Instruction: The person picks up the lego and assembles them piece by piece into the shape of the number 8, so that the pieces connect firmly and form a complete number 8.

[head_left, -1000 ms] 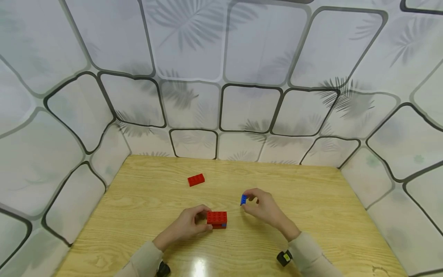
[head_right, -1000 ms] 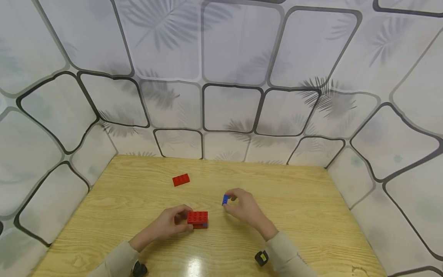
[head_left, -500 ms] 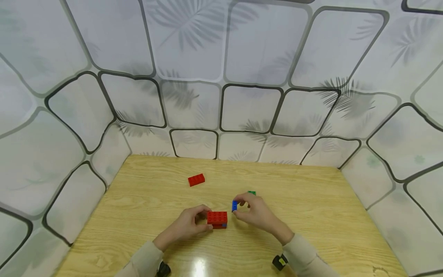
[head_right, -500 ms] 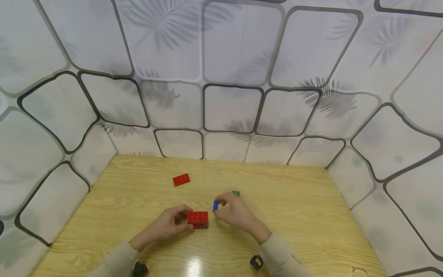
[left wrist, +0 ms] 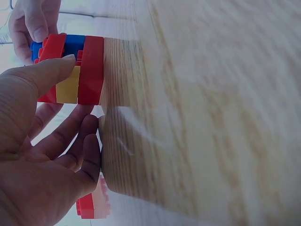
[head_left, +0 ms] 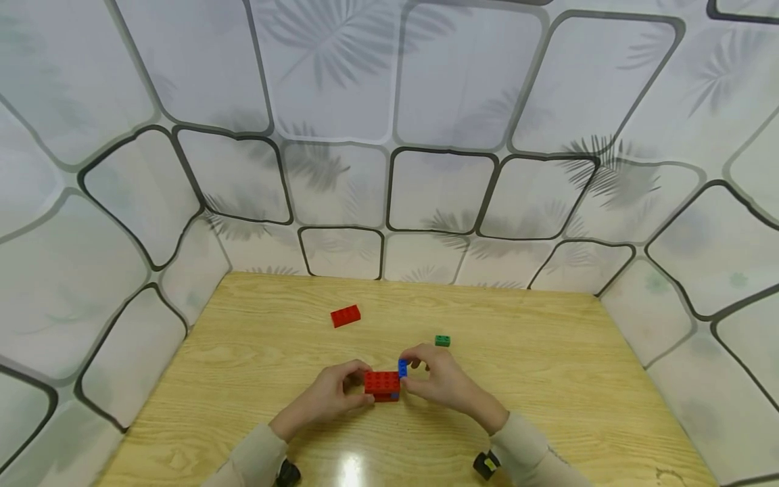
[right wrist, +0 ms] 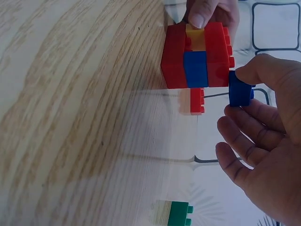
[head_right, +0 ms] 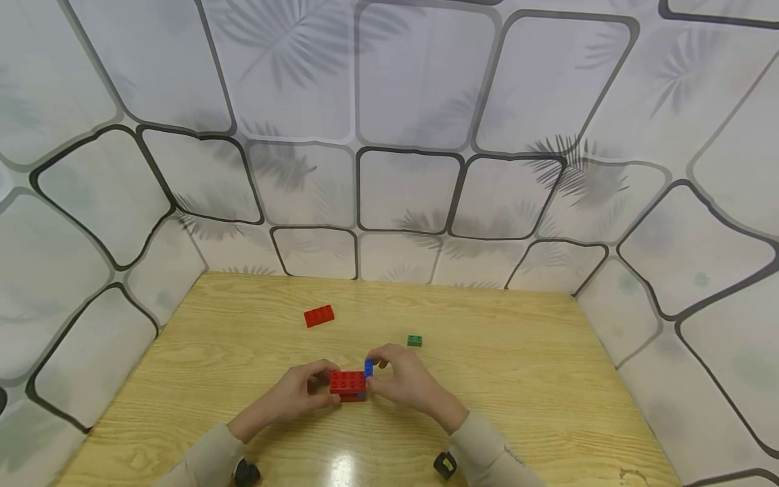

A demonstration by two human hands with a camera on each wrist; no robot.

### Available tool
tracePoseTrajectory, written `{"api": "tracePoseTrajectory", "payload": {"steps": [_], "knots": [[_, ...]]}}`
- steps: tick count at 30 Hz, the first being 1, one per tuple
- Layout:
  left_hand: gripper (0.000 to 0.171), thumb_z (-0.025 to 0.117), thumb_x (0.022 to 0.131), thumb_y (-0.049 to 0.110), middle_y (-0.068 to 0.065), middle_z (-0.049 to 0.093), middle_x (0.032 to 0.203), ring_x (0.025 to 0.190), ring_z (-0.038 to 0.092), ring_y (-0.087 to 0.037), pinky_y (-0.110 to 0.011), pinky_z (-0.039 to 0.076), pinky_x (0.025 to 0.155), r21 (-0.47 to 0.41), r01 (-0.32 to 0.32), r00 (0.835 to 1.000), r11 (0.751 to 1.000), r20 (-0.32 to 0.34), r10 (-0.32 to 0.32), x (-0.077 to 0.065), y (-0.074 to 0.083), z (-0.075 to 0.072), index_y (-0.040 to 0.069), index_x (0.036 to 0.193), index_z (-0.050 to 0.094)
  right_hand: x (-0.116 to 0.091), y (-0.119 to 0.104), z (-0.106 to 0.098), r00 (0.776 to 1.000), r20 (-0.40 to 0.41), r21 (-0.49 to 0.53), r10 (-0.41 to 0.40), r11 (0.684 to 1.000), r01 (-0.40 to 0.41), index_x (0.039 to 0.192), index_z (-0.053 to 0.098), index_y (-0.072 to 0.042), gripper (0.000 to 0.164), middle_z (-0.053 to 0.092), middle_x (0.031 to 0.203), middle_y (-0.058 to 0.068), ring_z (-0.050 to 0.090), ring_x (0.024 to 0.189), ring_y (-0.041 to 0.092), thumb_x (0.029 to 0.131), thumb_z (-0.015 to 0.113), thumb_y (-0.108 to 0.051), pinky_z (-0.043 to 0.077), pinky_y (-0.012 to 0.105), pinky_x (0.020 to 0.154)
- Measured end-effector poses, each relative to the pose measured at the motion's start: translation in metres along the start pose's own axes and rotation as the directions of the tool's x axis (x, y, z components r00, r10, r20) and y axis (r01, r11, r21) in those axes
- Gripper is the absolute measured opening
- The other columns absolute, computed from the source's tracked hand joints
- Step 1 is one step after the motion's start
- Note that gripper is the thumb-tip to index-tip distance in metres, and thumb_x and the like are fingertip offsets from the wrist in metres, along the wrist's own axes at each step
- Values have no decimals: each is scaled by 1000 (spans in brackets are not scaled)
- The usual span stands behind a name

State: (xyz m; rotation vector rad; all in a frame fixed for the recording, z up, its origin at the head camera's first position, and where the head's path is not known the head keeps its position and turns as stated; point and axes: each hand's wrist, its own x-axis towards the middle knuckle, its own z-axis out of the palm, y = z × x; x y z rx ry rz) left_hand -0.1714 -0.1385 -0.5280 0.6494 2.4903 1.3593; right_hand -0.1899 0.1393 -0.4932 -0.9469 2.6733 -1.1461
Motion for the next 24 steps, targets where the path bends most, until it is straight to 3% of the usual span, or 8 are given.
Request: {"api": "tracePoseTrajectory", "payload": {"steps": [24], "knots": [[33, 80, 96, 31, 6, 74, 111, 101, 67, -15, -27, 49, 84, 8, -16, 1000, 1000, -4, 16, 0, -2, 0, 19, 124, 68, 2, -5, 0, 1000, 13, -3, -21, 1000, 21, 126, 71, -7, 35, 73, 115, -2, 67, 102, 25, 94, 78, -20, 56, 37, 83]]}}
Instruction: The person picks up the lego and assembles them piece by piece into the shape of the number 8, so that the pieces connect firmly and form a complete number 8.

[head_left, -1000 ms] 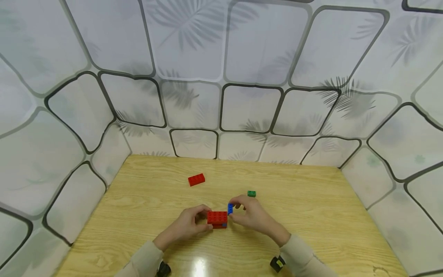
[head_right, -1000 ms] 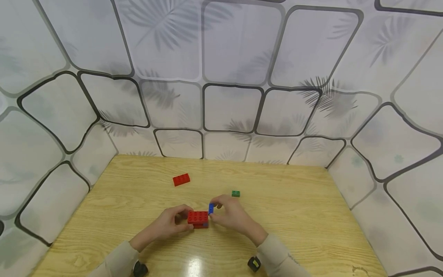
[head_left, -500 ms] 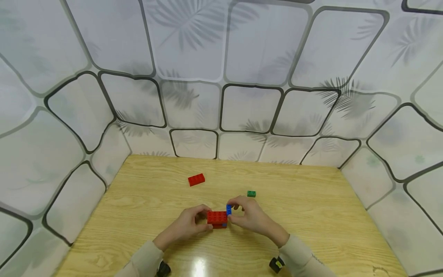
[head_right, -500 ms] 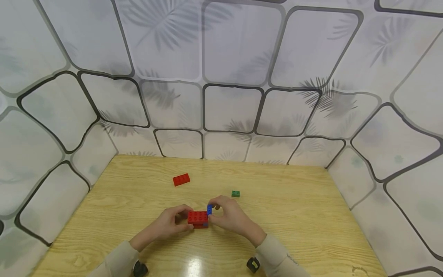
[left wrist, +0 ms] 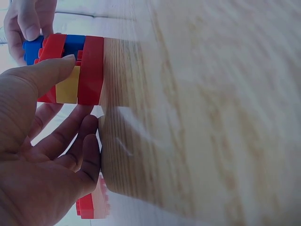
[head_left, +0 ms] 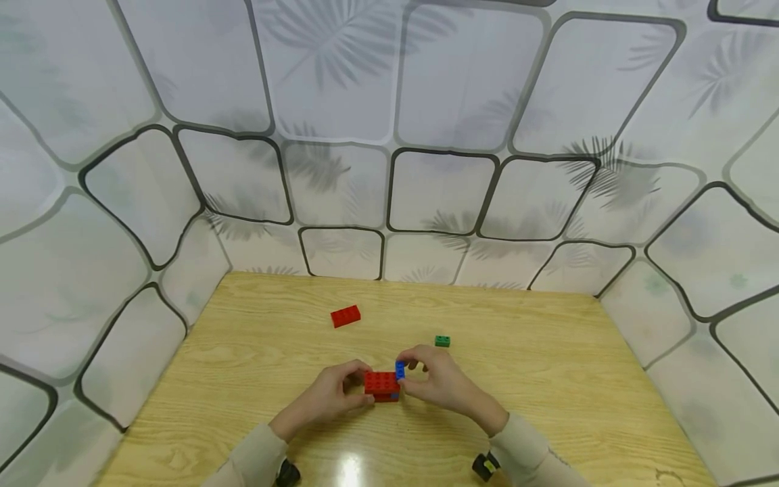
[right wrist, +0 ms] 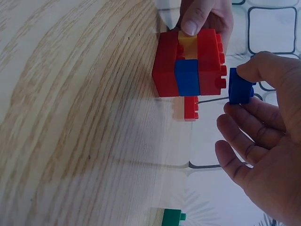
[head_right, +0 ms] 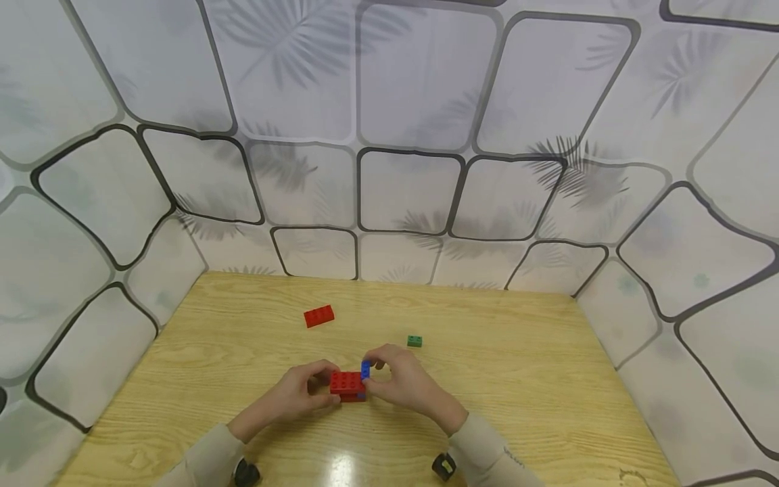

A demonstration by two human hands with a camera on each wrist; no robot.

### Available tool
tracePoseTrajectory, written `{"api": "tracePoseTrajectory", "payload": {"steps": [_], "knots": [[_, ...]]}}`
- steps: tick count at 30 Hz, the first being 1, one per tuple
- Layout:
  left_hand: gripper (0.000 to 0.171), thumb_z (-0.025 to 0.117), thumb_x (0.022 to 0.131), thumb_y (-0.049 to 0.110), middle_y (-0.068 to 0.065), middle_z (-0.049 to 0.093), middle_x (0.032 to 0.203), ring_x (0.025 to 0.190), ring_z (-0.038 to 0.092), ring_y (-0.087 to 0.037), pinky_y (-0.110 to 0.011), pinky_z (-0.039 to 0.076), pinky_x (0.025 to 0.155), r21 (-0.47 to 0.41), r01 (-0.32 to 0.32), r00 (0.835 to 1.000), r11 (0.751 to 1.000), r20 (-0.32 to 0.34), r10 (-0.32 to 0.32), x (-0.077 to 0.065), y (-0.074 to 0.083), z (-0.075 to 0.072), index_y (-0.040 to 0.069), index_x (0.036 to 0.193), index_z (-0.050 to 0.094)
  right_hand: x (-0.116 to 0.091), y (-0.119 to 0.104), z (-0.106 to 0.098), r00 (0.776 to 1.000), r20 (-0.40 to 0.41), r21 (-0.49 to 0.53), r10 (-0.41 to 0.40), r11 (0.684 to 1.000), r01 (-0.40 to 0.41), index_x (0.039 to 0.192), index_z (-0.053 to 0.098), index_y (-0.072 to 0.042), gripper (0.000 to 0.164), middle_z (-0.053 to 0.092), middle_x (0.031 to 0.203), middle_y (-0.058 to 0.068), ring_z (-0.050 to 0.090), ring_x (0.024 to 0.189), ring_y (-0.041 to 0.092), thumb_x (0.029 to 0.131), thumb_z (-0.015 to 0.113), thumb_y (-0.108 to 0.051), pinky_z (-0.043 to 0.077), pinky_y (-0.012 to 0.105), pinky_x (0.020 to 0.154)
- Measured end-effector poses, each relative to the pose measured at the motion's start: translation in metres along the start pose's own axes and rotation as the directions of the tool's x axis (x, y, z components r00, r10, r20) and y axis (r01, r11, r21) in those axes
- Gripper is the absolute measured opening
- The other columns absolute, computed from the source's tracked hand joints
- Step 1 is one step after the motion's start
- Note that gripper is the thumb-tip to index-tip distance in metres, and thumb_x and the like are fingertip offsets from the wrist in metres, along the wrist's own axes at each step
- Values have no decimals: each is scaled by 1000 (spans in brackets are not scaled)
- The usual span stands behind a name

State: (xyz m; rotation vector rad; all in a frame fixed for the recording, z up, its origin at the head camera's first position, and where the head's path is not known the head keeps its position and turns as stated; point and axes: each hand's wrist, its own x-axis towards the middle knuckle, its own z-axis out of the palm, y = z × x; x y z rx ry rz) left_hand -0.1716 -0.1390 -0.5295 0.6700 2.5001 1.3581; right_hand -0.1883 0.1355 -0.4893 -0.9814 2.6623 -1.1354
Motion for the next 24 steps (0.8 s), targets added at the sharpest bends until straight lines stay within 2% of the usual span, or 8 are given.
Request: {"api": "tracePoseTrajectory", "payload": {"steps": [10, 15, 20, 24], "knots": [[33, 80, 95, 30, 4, 75, 112, 102, 68, -16, -27, 51, 86, 7, -22, 1000, 1000, -4, 22, -1, -1, 1, 19, 124, 68, 8, -11, 8, 1000, 11, 11, -10, 1000, 10, 124, 71, -9, 33, 72, 114, -2, 66, 103, 25, 95, 79, -23, 57, 43, 86], [32, 80, 96, 31, 4, 75, 112, 104, 69, -15, -29, 53, 90, 4, -41, 999, 999, -2, 41, 0, -2, 1, 20, 123, 68, 12, -16, 12, 999, 15, 7, -32, 999, 32, 123, 72, -10, 31, 71, 112, -3, 66, 103, 24, 95, 79, -22, 57, 40, 87], [30, 80, 96, 31, 4, 75, 113, 104, 69, -13, -29, 54, 90, -3, -50, 999, 999, 2, 50, 0, -3, 1, 21, 122, 68, 16, -21, 16, 998, 33, 21, -59, 998, 58, 124, 71, -9, 32, 71, 113, -2, 66, 104, 22, 96, 78, -22, 57, 43, 91], [28, 79, 96, 31, 5, 75, 113, 104, 69, -13, -30, 54, 91, -9, -54, 999, 998, 2, 55, 0, -3, 1, 23, 121, 69, 18, -23, 20, 997, 41, 35, -69, 997, 68, 124, 72, -10, 31, 71, 113, -2, 65, 106, 19, 96, 78, -20, 56, 35, 92]]}}
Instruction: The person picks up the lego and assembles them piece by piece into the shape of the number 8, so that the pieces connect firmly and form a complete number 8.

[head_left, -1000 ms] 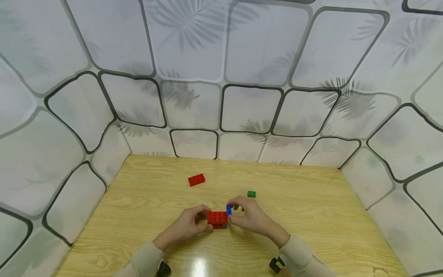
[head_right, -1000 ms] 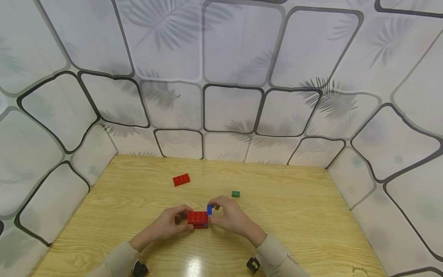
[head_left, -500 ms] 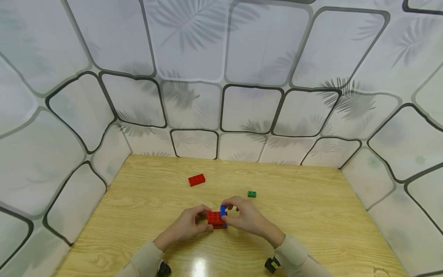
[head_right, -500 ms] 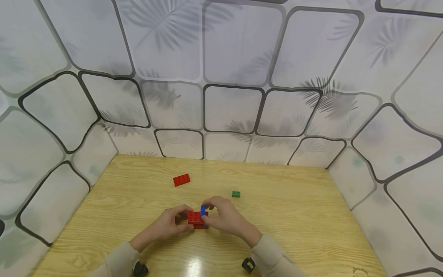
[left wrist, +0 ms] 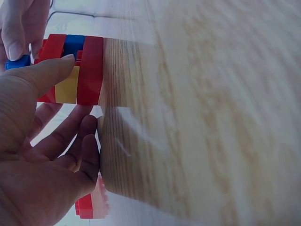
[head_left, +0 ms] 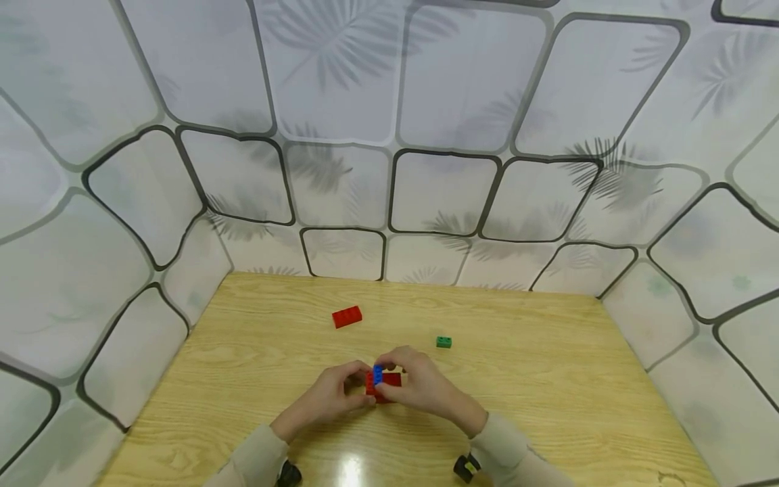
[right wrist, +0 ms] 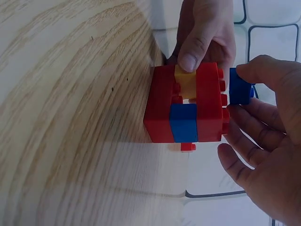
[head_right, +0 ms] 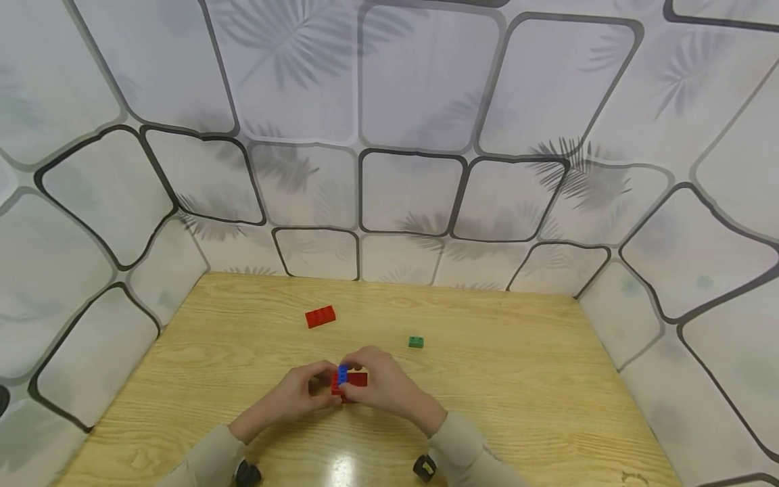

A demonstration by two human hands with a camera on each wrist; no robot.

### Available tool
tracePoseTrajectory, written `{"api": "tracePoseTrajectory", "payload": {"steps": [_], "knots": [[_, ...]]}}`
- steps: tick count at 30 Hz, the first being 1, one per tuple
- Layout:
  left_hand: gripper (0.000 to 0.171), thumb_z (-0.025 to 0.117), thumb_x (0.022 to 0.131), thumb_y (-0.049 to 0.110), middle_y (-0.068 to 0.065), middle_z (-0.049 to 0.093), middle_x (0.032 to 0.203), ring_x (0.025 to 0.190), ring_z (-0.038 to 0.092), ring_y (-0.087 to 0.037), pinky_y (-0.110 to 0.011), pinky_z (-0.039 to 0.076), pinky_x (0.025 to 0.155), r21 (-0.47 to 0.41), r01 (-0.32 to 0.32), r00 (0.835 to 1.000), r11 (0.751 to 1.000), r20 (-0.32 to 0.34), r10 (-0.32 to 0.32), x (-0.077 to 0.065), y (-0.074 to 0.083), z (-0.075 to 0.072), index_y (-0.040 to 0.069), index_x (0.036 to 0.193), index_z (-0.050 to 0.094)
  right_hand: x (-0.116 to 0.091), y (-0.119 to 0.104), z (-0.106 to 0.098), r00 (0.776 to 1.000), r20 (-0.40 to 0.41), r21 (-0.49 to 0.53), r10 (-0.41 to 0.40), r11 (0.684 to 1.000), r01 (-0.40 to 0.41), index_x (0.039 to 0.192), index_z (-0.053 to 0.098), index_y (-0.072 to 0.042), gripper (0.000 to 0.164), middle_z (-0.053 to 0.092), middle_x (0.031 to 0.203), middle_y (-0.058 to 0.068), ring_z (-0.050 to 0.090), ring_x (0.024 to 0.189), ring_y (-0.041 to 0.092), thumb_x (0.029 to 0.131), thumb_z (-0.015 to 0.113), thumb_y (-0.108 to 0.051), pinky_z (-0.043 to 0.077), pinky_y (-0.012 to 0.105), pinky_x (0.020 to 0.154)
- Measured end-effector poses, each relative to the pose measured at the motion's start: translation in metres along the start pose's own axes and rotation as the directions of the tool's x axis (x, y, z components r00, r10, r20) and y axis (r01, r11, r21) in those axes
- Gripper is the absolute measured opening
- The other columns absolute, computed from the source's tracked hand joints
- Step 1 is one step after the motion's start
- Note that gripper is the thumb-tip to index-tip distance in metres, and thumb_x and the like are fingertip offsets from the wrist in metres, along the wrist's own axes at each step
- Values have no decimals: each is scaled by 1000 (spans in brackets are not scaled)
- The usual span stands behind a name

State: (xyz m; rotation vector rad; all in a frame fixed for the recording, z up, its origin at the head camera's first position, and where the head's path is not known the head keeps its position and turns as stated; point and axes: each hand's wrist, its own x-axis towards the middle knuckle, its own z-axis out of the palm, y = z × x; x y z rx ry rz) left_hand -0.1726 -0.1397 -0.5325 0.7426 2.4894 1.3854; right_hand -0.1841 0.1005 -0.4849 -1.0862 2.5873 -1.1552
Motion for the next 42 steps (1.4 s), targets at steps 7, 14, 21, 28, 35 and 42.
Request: {"api": "tracePoseTrajectory", "payload": {"steps": [7, 14, 21, 28, 35, 42], "knots": [[26, 80, 96, 29, 5, 75, 112, 105, 70, -14, -31, 55, 92, -2, -9, 1000, 1000, -6, 9, -1, 0, 2, 22, 118, 69, 2, -1, 7, 999, -13, -1, -39, 999, 39, 124, 72, -9, 31, 73, 115, 2, 67, 108, 24, 95, 79, -16, 57, 36, 94], [25, 81, 95, 28, 6, 75, 111, 106, 71, -14, -30, 55, 92, 12, -17, 1000, 1000, -19, 17, -2, 1, 2, 21, 116, 68, 4, -2, 9, 999, -11, -38, -43, 998, 43, 122, 73, -9, 31, 74, 115, 2, 67, 109, 22, 93, 81, -16, 56, 35, 96], [26, 81, 95, 28, 5, 76, 112, 106, 71, -15, -31, 55, 91, 27, -12, 1000, 1000, -28, 13, -2, 3, 3, 21, 116, 69, 5, -5, 9, 1000, -3, -46, -28, 999, 28, 123, 73, -8, 31, 74, 114, 2, 67, 108, 20, 94, 81, -16, 56, 33, 95], [24, 81, 95, 31, 7, 75, 111, 108, 71, -18, -36, 56, 94, 23, 5, 1000, 1000, -26, -4, -1, 4, 3, 22, 114, 69, 7, -3, 7, 1000, 21, -74, -4, 997, 5, 123, 74, -10, 30, 75, 114, 0, 66, 108, 19, 95, 80, -19, 56, 32, 94], [25, 81, 95, 28, 5, 76, 111, 108, 71, -18, -39, 57, 94, 47, -13, 999, 999, -41, 15, -2, 4, 2, 20, 115, 69, 12, -8, 8, 1000, 22, -231, -16, 973, 20, 119, 77, -11, 31, 77, 110, -1, 67, 104, 17, 91, 83, -24, 56, 30, 90], [26, 81, 95, 28, 2, 76, 112, 108, 72, -23, -43, 58, 93, 53, -25, 998, 998, -50, 27, -2, 5, 1, 17, 115, 69, 12, -12, 10, 1000, 7, -285, -23, 958, 24, 119, 78, -9, 34, 76, 112, 2, 66, 102, 14, 90, 84, -26, 55, 26, 86]]}}
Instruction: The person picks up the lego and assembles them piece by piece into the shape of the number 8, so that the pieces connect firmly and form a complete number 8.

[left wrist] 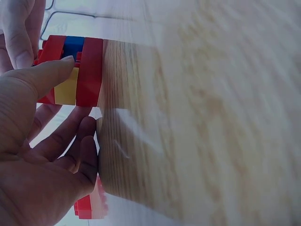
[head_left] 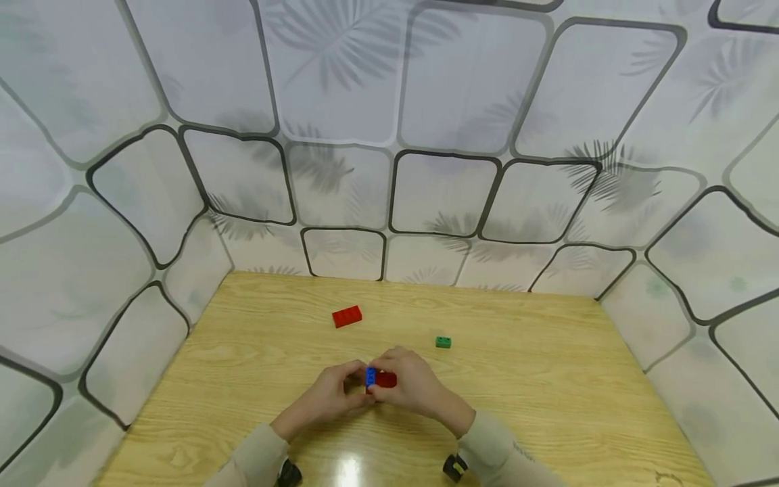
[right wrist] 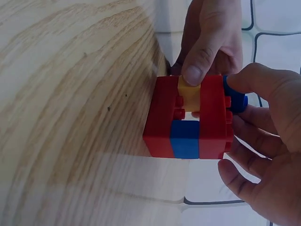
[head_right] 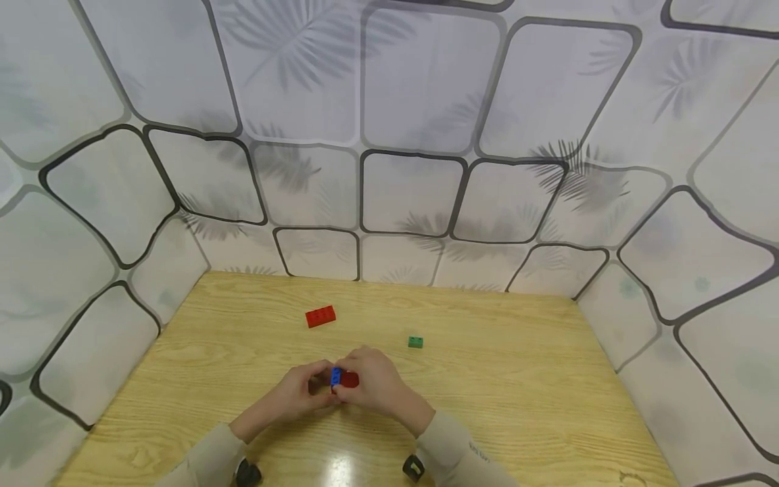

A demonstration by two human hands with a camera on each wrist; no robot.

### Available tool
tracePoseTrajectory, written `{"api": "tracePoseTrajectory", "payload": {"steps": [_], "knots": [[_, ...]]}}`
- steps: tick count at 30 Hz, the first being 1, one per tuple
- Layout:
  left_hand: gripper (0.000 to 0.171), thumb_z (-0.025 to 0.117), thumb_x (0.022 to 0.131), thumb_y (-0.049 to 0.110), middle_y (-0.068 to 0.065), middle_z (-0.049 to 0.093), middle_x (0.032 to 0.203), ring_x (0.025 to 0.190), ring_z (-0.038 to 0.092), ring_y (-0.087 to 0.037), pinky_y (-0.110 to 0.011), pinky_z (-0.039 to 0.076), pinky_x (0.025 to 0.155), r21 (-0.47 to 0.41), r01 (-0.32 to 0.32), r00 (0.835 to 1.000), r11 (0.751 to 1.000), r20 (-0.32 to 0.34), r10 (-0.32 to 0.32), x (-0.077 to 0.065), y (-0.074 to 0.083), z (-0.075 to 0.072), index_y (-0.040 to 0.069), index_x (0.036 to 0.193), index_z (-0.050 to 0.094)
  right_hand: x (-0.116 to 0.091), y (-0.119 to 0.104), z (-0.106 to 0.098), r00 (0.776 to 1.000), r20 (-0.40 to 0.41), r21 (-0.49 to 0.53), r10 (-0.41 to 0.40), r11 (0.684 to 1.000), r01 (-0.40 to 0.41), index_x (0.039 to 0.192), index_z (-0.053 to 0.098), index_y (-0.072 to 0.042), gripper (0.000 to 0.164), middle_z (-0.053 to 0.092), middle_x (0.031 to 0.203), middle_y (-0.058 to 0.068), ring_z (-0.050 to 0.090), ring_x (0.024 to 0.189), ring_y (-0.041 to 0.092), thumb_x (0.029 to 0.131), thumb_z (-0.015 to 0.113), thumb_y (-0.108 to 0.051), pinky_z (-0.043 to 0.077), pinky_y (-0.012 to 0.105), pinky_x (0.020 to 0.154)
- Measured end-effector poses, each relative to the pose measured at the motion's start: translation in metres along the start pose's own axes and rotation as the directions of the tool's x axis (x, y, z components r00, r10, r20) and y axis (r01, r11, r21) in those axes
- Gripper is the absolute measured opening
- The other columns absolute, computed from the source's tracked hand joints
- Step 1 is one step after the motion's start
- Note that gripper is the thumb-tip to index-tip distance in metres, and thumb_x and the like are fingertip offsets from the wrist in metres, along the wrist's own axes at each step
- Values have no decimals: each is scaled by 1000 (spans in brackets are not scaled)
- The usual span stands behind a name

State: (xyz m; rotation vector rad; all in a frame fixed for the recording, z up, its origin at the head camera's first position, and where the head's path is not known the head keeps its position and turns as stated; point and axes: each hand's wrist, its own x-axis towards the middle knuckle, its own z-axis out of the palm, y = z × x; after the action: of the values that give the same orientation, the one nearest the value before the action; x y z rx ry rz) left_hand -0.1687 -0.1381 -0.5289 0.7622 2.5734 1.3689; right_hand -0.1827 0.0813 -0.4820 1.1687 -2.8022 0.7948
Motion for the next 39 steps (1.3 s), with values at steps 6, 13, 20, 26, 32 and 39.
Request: {"api": "tracePoseTrajectory", "payload": {"steps": [6, 13, 20, 26, 32, 39], "knots": [[26, 81, 95, 28, 3, 76, 112, 109, 72, -22, -42, 58, 94, -2, -1, 1000, 1000, 4, 1, 0, -1, 1, 18, 115, 69, -1, 2, 2, 1000, -2, 10, 13, 1000, -13, 121, 78, -9, 35, 75, 112, 2, 65, 102, 14, 91, 84, -26, 55, 25, 85], [27, 81, 95, 28, 3, 76, 114, 109, 72, -21, -39, 57, 95, -9, 8, 1000, 1000, 18, -8, 0, -2, 1, 18, 118, 69, -2, 3, 1, 998, 31, 47, 56, 997, -57, 124, 78, -9, 38, 72, 115, 3, 65, 103, 14, 91, 84, -28, 55, 25, 86], [26, 81, 95, 26, 1, 76, 114, 109, 72, -21, -40, 58, 95, -11, -2, 1000, 1000, 17, 2, 0, -1, 1, 17, 117, 69, -2, 6, 3, 997, 41, 68, 68, 995, -70, 126, 77, -9, 41, 71, 115, 3, 65, 101, 15, 91, 84, -29, 54, 25, 84], [25, 81, 95, 26, 1, 76, 114, 109, 72, -21, -40, 58, 95, -18, 0, 1000, 1000, 10, 0, -1, -1, 1, 17, 115, 69, -3, 6, 5, 998, 24, 53, 59, 997, -60, 128, 76, -8, 43, 70, 115, 3, 66, 100, 15, 91, 84, -29, 55, 24, 84], [28, 81, 95, 25, -1, 76, 116, 110, 73, -22, -42, 58, 97, -36, -3, 1000, 999, 15, 3, 0, -2, 2, 13, 118, 69, -6, 6, 8, 998, 3, 97, 60, 994, -60, 128, 76, -8, 41, 69, 117, 4, 67, 103, 18, 92, 83, -26, 56, 26, 86], [29, 81, 95, 29, 3, 76, 114, 110, 72, -18, -37, 56, 96, -31, 19, 1000, 999, 9, -19, 0, -3, 2, 15, 117, 70, -8, 9, 11, 999, -14, 155, 49, 987, -46, 128, 75, -8, 39, 69, 117, 6, 67, 103, 19, 94, 82, -24, 56, 27, 87]]}}
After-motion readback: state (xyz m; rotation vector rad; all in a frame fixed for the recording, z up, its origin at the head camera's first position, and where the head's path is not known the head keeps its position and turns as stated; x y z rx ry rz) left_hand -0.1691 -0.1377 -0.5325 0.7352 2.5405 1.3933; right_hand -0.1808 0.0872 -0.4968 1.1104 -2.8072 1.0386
